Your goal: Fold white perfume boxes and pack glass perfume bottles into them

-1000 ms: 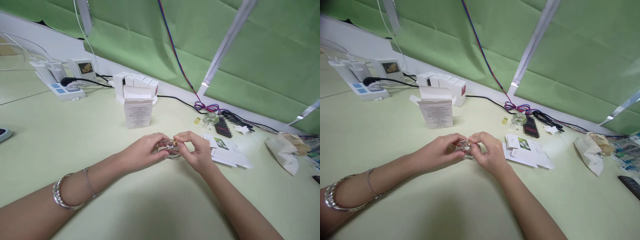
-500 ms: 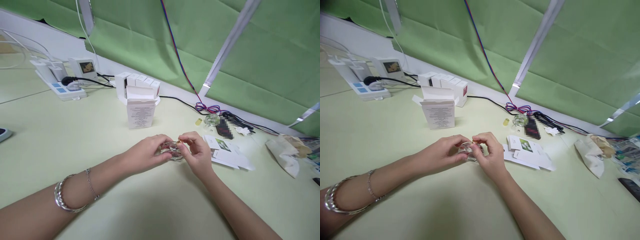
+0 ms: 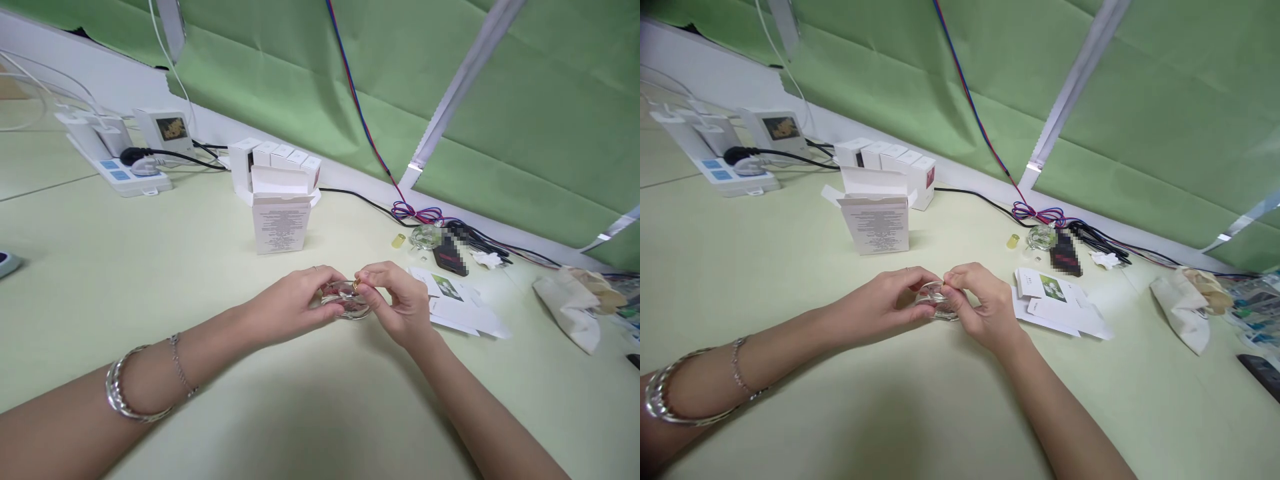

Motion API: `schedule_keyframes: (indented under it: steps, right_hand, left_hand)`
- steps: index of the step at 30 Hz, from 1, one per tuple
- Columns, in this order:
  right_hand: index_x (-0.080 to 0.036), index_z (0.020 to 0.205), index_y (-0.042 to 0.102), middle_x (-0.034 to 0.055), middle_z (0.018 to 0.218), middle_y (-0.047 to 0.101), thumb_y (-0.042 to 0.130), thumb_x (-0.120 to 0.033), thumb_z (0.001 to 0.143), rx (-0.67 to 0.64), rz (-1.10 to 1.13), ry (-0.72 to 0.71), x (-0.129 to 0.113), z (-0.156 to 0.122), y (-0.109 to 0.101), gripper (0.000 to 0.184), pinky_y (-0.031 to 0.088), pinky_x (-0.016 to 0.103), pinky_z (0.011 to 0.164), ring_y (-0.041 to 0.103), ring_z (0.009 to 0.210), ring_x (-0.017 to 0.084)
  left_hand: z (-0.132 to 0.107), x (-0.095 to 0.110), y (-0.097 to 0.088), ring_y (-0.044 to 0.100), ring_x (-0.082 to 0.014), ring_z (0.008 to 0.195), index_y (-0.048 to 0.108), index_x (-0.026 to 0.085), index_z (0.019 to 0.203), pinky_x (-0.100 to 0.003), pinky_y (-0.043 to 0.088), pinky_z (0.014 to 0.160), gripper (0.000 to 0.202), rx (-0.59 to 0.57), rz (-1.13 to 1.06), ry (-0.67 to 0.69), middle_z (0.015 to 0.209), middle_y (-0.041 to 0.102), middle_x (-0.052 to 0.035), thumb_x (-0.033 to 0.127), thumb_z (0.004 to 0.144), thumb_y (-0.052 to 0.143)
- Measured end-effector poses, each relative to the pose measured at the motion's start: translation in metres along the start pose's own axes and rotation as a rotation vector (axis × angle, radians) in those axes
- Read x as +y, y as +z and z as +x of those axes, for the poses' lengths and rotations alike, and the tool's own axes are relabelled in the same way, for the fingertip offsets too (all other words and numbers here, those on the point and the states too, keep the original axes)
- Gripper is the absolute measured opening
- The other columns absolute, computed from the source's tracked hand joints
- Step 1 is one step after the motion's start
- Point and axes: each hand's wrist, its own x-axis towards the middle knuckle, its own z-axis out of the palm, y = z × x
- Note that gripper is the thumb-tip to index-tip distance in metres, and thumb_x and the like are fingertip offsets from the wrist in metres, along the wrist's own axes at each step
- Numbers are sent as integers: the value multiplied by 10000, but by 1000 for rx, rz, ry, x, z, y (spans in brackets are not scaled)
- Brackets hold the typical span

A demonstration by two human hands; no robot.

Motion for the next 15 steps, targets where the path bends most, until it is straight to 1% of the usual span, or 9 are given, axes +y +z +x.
schedule_keyframes:
  steps: [7,15]
  right_hand:
    - [-221,821,587,44,830,668,571,-88,836,-9,19,10,1,2,0,134,535,301,686,635,768,159]
    - [-214,786,574,43,806,667,559,-127,850,-30,-16,12,-1,6,-3,109,532,291,655,634,735,153]
  left_hand:
    - [0,0,0,615,-144,668,576,237,1041,-253,461,603,226,0,-16,2,962,657,-9,314,831,535]
    - [0,2,-1,609,-141,660,576,236,1028,-244,456,582,214,-12,-20,18,960,653,-10,303,831,526]
